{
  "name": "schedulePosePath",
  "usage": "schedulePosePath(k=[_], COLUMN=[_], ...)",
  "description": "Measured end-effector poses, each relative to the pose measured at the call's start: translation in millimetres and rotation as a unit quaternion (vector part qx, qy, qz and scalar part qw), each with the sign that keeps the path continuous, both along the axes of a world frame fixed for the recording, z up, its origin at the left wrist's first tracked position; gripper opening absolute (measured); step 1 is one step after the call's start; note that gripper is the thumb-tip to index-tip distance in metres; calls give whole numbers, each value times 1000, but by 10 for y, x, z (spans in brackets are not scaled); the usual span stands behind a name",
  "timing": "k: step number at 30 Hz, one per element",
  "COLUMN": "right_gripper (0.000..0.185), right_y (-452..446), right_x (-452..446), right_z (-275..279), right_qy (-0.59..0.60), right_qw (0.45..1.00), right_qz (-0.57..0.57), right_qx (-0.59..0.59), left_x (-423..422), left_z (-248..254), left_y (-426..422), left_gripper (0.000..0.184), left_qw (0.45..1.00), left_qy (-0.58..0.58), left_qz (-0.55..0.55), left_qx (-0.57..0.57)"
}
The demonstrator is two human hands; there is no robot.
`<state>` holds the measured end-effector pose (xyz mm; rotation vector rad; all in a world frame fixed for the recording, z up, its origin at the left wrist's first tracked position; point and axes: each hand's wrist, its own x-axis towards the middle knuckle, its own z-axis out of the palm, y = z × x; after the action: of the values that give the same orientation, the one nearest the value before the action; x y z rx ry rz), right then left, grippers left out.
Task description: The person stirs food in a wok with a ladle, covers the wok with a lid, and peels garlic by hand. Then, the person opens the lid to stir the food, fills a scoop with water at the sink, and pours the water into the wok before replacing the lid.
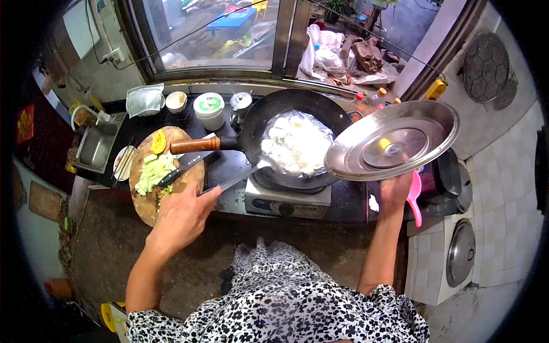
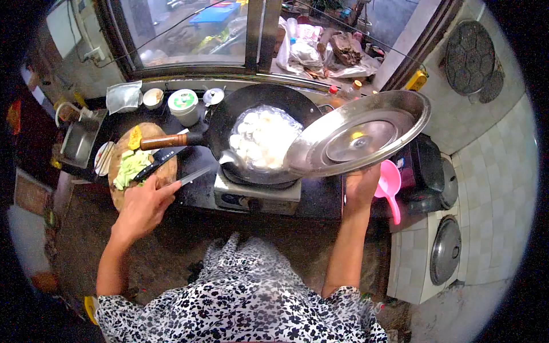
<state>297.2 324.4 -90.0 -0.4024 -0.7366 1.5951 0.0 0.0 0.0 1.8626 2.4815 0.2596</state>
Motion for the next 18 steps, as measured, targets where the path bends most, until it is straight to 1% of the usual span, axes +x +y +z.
schedulePosePath(k=[2, 5, 10, 13, 18], right_gripper=[41, 38, 37, 38, 38], right_y=[-30, -7, 3, 21, 38], right_x=[-12, -59, -80, -60, -59], right_z=[21, 39, 17, -43, -131], right_qy=[11, 12, -2, -16, -9], right_qw=[1000, 1000, 1000, 1000, 1000], right_qz=[-8, -5, -10, 1, 21], right_qx=[-14, -17, -15, -14, -11], left_x=[48, 82, 202, 216, 183], left_z=[4, -190, -540, -669, -830], left_y=[-21, 139, 456, 621, 909], left_gripper=[30, 29, 24, 23, 25], left_qw=[1000, 1000, 999, 996, 992], left_qy=[13, 26, 8, -16, -63], left_qz=[14, 0, 34, 49, 86], left_qx=[-25, 0, 24, 67, 72])
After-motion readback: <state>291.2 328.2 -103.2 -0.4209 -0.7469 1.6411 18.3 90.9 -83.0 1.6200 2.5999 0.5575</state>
